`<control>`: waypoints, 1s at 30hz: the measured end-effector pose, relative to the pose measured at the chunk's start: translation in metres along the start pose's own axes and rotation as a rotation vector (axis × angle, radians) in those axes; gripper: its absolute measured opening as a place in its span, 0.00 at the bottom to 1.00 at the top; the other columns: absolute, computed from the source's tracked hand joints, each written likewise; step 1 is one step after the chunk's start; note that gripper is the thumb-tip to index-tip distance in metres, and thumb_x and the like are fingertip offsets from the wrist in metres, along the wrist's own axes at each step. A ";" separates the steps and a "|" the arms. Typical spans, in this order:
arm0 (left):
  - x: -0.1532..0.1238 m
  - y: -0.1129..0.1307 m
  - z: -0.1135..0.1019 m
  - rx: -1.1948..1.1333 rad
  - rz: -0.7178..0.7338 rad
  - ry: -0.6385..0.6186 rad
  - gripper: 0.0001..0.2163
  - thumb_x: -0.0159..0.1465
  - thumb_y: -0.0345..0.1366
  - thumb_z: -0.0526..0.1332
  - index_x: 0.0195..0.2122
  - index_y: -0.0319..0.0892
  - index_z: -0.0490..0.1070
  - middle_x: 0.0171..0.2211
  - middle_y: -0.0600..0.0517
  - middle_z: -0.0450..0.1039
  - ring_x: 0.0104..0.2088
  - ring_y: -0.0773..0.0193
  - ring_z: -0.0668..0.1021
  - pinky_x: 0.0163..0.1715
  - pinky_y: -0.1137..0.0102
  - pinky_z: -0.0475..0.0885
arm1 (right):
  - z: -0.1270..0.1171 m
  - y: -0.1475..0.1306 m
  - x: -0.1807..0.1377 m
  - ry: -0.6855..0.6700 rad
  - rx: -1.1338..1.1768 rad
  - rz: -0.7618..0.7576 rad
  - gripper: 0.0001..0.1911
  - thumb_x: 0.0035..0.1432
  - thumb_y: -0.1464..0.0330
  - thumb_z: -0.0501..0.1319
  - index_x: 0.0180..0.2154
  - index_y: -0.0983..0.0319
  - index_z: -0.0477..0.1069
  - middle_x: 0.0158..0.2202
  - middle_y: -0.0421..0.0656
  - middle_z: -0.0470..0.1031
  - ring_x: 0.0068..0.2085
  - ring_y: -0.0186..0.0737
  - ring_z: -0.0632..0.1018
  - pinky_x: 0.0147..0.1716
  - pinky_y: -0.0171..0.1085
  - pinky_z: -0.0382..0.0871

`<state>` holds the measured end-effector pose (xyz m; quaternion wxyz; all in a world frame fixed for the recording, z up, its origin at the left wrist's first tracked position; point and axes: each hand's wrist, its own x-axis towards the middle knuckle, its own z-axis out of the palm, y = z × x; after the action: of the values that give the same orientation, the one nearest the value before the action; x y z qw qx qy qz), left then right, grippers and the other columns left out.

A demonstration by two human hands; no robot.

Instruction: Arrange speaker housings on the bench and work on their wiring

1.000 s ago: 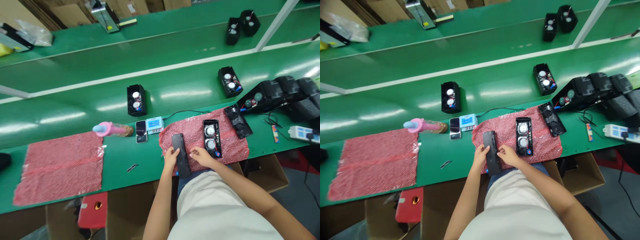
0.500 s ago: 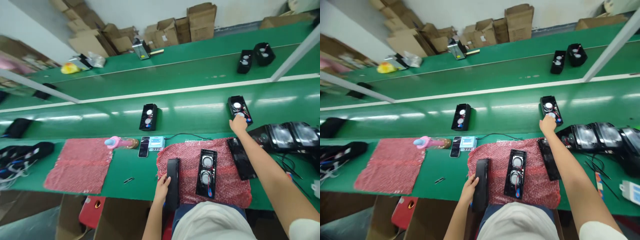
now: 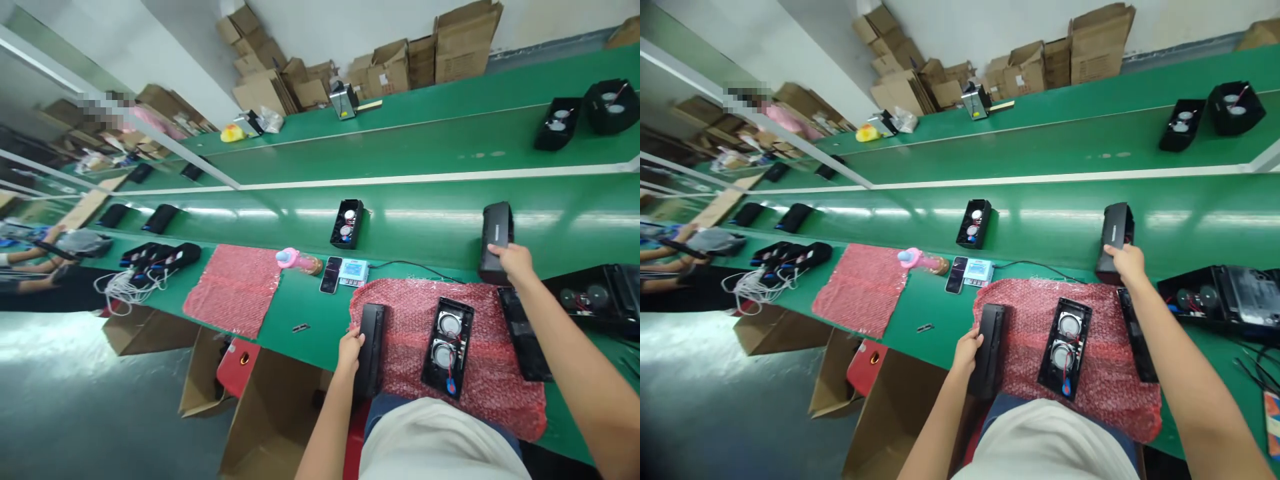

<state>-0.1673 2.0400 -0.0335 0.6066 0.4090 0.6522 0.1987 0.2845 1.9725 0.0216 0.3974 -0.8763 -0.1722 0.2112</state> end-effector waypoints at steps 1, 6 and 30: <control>-0.001 -0.001 -0.002 -0.001 0.009 -0.027 0.06 0.59 0.32 0.62 0.36 0.36 0.72 0.37 0.50 0.74 0.37 0.64 0.76 0.42 0.63 0.71 | 0.015 -0.003 -0.025 -0.048 0.055 0.001 0.14 0.62 0.60 0.56 0.36 0.67 0.69 0.30 0.40 0.71 0.29 0.32 0.73 0.30 0.36 0.71; -0.010 -0.014 -0.016 -0.019 0.034 -0.194 0.09 0.61 0.33 0.61 0.41 0.36 0.70 0.37 0.49 0.74 0.36 0.64 0.76 0.42 0.62 0.72 | 0.092 -0.010 -0.151 -0.262 0.189 -0.030 0.16 0.62 0.59 0.56 0.33 0.67 0.68 0.26 0.38 0.70 0.24 0.30 0.71 0.25 0.32 0.69; 0.079 0.003 -0.177 -0.049 0.043 -0.096 0.19 0.53 0.46 0.62 0.41 0.39 0.72 0.49 0.42 0.70 0.53 0.51 0.69 0.55 0.60 0.60 | 0.228 -0.055 -0.298 -0.421 -1.052 -0.139 0.13 0.60 0.60 0.57 0.32 0.64 0.71 0.28 0.44 0.74 0.30 0.40 0.75 0.32 0.41 0.70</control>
<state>-0.3295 2.1450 -0.0479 0.6425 0.4169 0.6085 0.2079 -0.0922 2.0093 -0.0025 -0.1221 -0.8818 -0.3869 0.2404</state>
